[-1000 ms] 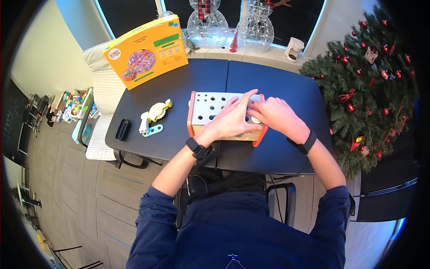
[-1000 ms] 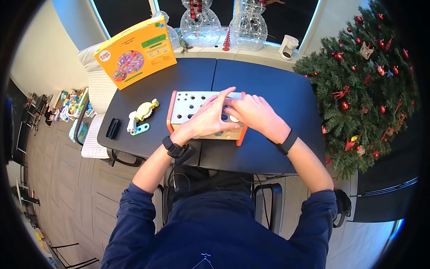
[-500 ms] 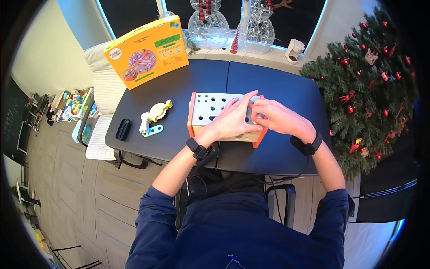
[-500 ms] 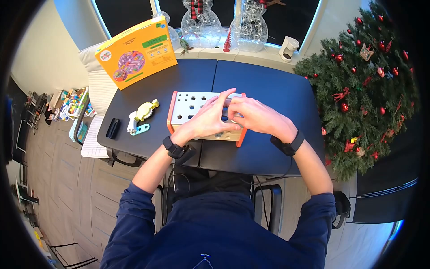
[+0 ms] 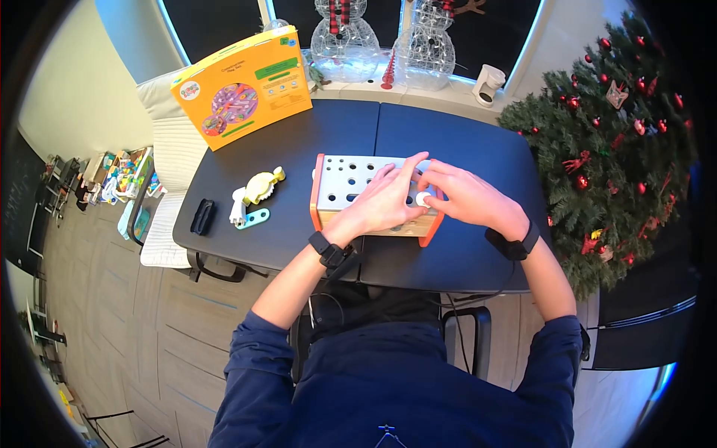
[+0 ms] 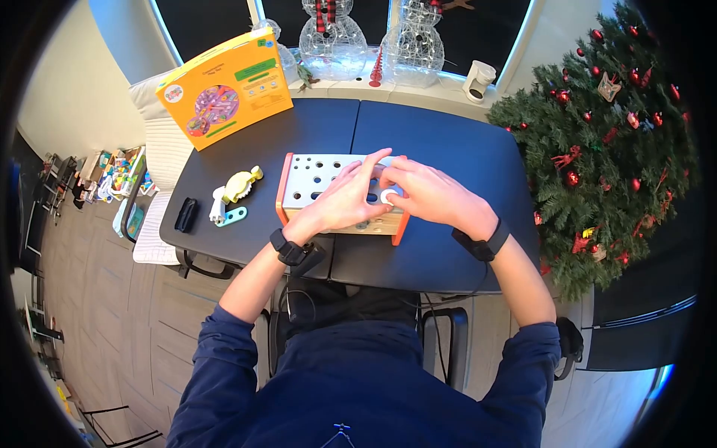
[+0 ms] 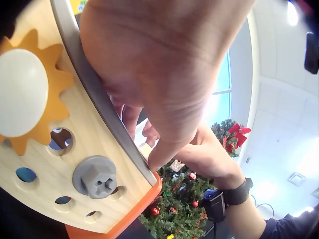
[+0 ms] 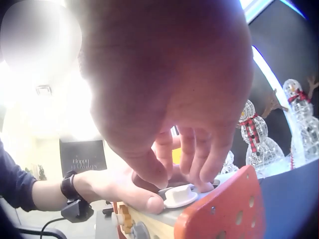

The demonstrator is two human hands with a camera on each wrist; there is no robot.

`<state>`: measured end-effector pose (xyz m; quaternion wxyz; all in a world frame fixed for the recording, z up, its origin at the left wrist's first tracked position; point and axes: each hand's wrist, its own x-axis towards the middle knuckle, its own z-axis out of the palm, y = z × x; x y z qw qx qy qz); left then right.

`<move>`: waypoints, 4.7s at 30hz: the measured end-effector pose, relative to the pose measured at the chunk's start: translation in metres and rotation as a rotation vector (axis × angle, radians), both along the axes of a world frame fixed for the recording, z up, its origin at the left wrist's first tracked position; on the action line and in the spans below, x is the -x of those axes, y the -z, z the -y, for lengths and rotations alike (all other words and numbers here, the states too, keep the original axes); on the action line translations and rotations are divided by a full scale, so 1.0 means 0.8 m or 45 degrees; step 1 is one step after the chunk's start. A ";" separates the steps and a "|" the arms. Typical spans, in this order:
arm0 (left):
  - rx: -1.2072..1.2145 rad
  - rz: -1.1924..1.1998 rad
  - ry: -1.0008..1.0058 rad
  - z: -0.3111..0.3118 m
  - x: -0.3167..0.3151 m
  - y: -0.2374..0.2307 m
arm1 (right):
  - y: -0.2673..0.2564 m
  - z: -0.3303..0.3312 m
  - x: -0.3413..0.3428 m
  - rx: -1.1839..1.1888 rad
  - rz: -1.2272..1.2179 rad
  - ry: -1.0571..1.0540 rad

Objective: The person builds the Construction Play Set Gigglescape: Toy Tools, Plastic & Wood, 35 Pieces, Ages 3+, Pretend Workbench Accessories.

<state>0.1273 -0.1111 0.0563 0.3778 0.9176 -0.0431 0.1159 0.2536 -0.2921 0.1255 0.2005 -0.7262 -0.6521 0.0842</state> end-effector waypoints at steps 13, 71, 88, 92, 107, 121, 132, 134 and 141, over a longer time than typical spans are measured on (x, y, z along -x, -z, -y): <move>0.006 0.039 0.030 0.000 0.000 0.000 | 0.019 -0.010 -0.004 0.052 -0.104 -0.032; -0.159 0.007 -0.043 0.011 0.006 -0.004 | 0.058 0.006 0.010 -0.074 0.552 0.149; -0.928 -0.021 -1.042 -0.180 0.237 0.124 | 0.065 -0.006 0.037 -0.073 0.467 0.372; -1.303 -0.243 -1.010 -0.195 0.257 0.167 | 0.060 -0.012 0.035 -0.057 0.467 0.394; -0.034 -0.276 -0.807 -0.180 0.211 0.097 | 0.029 -0.012 0.047 -0.211 0.553 0.357; -0.202 0.103 -0.224 -0.093 0.140 -0.011 | 0.088 -0.082 0.090 -0.274 0.156 -0.034; -0.121 0.164 -0.993 -0.182 0.213 0.071 | 0.092 -0.092 0.101 -0.396 0.213 -0.023; -0.417 0.053 -1.097 -0.209 0.231 0.095 | 0.092 -0.094 0.102 -0.392 0.221 -0.027; -0.629 -0.349 -1.296 -0.250 0.251 0.129 | 0.090 -0.091 0.099 -0.366 0.198 -0.031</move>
